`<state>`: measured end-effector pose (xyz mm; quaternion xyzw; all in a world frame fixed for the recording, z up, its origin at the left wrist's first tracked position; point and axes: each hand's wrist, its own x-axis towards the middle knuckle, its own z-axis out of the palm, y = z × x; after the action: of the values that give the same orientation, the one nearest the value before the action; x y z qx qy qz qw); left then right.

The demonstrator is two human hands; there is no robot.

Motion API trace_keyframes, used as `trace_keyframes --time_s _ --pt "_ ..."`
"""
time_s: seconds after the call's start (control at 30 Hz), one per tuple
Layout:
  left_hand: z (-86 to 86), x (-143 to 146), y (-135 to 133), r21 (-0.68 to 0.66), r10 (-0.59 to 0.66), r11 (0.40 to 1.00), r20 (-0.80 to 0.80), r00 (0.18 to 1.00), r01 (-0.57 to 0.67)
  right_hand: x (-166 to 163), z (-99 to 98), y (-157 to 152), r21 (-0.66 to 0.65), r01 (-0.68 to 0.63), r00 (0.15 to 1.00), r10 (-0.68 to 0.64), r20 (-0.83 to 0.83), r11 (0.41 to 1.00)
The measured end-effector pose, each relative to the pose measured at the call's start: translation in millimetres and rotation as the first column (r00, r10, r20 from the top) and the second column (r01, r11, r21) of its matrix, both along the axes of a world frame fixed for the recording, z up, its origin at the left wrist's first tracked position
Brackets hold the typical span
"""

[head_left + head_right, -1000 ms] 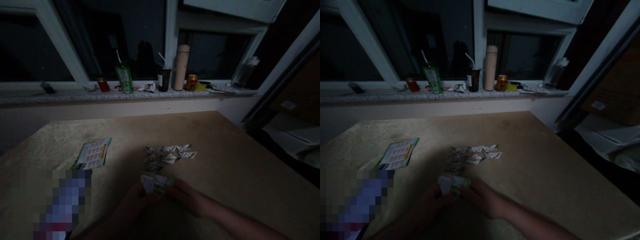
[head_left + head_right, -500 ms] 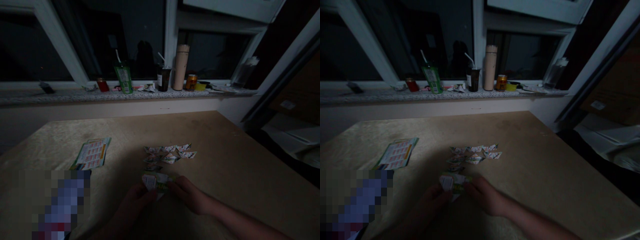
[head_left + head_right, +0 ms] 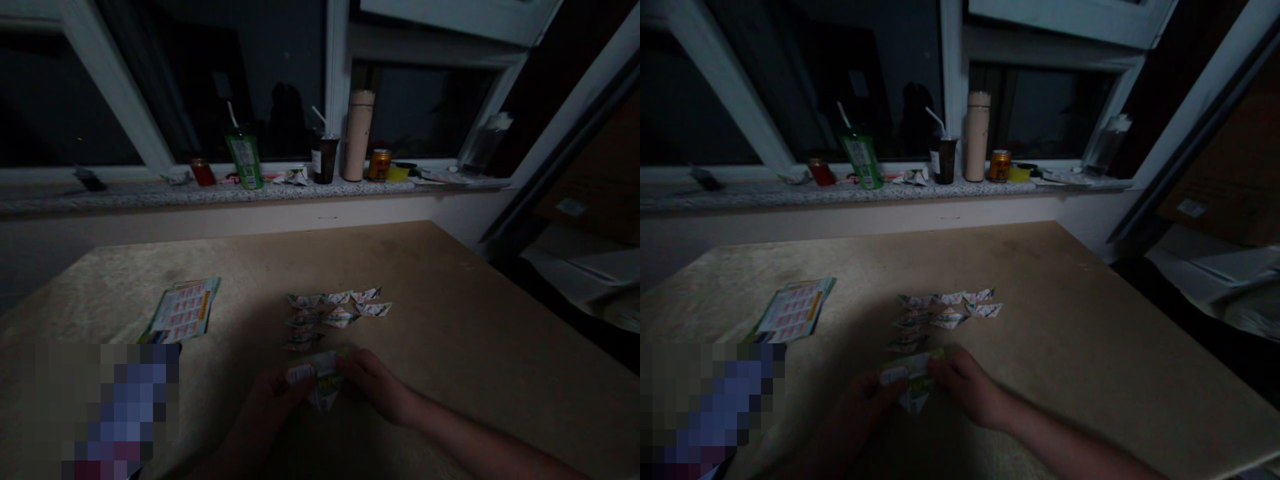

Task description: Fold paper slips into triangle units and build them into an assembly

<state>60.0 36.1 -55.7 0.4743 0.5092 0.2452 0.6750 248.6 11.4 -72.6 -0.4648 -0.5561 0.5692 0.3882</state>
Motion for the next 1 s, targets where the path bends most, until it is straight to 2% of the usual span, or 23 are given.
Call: trace_keyframes --time_s 0.13,0.27,0.5,0.6,0.7,0.8,1.0 --pt "-11.7 -5 0 0.045 -0.008 0.999 -0.062 0.998 0.011 -3 -4.9 1 0.052 0.100 0.987 -0.106 0.120 0.994" --pt "-18.0 -6 0 0.041 0.072 0.997 -0.055 0.996 -0.070 -1 -6.2 4 0.135 0.113 0.972 -0.138 0.191 0.984" --pt "-1.3 -1 -1 0.040 0.018 0.999 -0.084 0.996 -0.015 1 -2.5 5 0.077 0.078 0.995 -0.083 0.060 0.994" --pt "-2.2 -2 0 0.081 -0.025 0.996 -0.098 0.995 0.033 -2 -5.7 4 0.048 0.080 0.997 -0.080 -0.001 0.996" --pt "-10.2 -6 0 0.086 -0.101 0.990 -0.112 0.989 0.111 -6 -12.3 2 0.002 0.170 0.985 -0.170 -0.035 0.985" --pt "-16.0 -10 -1 0.063 -0.051 0.996 -0.126 0.991 0.060 -9 -17.8 2 0.014 0.305 0.952 -0.305 0.031 0.952" --pt "-5.0 -7 -3 0.061 -0.060 0.996 -0.090 0.994 0.065 -7 -12.4 3 -0.008 0.280 0.960 -0.280 0.023 0.960"
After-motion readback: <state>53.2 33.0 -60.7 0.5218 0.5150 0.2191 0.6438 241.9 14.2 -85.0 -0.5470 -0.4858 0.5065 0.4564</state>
